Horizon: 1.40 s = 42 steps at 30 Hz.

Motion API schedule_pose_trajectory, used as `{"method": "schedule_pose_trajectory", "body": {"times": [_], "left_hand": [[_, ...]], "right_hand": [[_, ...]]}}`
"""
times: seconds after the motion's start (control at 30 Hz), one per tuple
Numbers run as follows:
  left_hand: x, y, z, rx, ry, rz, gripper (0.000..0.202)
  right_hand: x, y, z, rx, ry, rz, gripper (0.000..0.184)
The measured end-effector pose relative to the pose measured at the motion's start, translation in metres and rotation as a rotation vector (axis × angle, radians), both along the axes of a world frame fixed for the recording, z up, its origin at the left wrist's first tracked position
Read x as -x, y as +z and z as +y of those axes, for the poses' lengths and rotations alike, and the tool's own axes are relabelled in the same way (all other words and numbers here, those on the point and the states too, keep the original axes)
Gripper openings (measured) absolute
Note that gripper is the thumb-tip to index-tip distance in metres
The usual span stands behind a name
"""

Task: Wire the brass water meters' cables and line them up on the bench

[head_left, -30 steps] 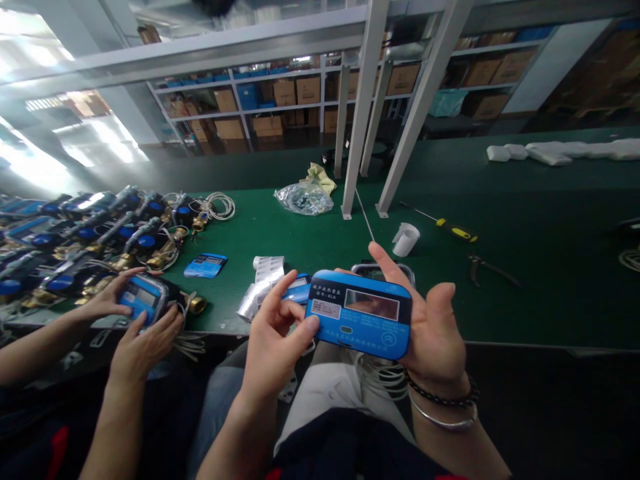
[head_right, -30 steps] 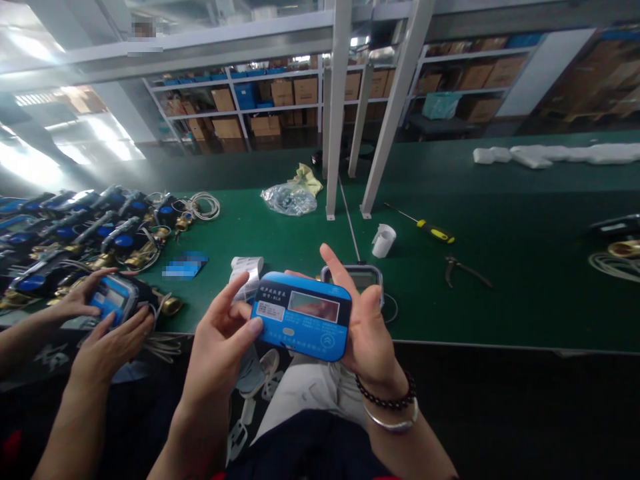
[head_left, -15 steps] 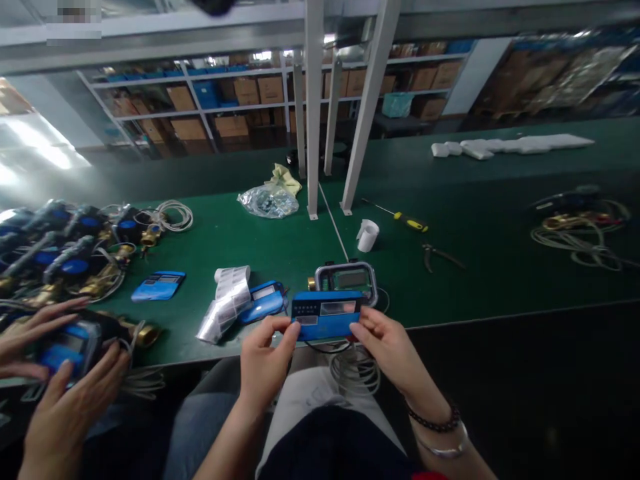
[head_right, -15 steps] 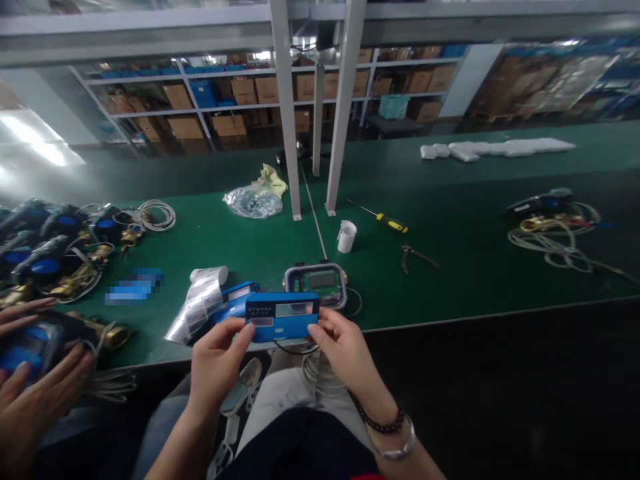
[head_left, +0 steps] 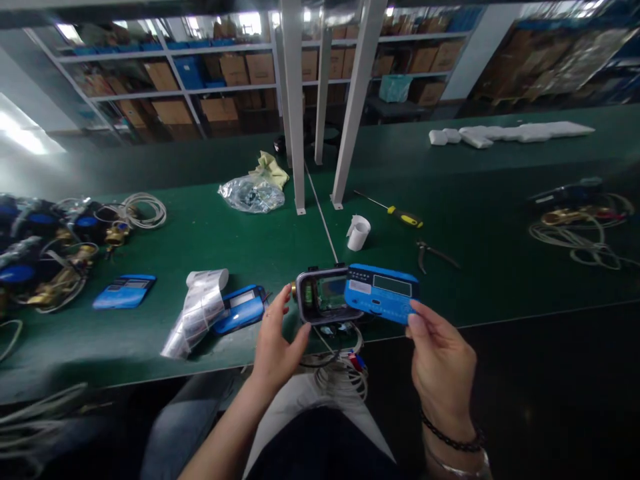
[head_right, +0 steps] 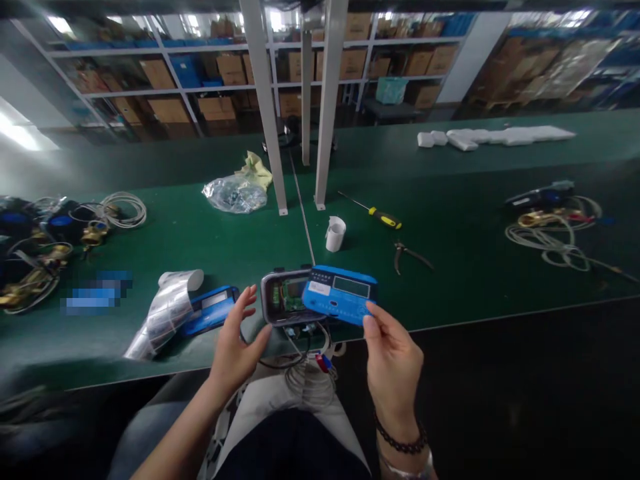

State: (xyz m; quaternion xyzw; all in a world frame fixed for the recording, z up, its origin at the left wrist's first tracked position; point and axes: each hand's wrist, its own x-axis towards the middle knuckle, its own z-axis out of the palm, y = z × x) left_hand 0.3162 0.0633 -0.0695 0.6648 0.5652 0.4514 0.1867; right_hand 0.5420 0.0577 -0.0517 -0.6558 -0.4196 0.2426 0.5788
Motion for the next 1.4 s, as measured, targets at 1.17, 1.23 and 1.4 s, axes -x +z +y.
{"method": "schedule_pose_trajectory", "body": {"times": [1.17,1.23,1.4], "left_hand": [[0.001,-0.001,0.011,-0.003,-0.160,0.172,0.074],[0.001,0.001,0.011,0.001,-0.160,0.205,0.072],[0.001,0.011,0.011,0.071,-0.167,0.327,0.072]], "right_hand": [[0.032,-0.025,0.022,0.120,0.284,0.253,0.033],[0.032,-0.024,0.023,0.109,0.279,0.244,0.032],[0.033,-0.021,0.022,0.064,0.308,0.254,0.029]]}}
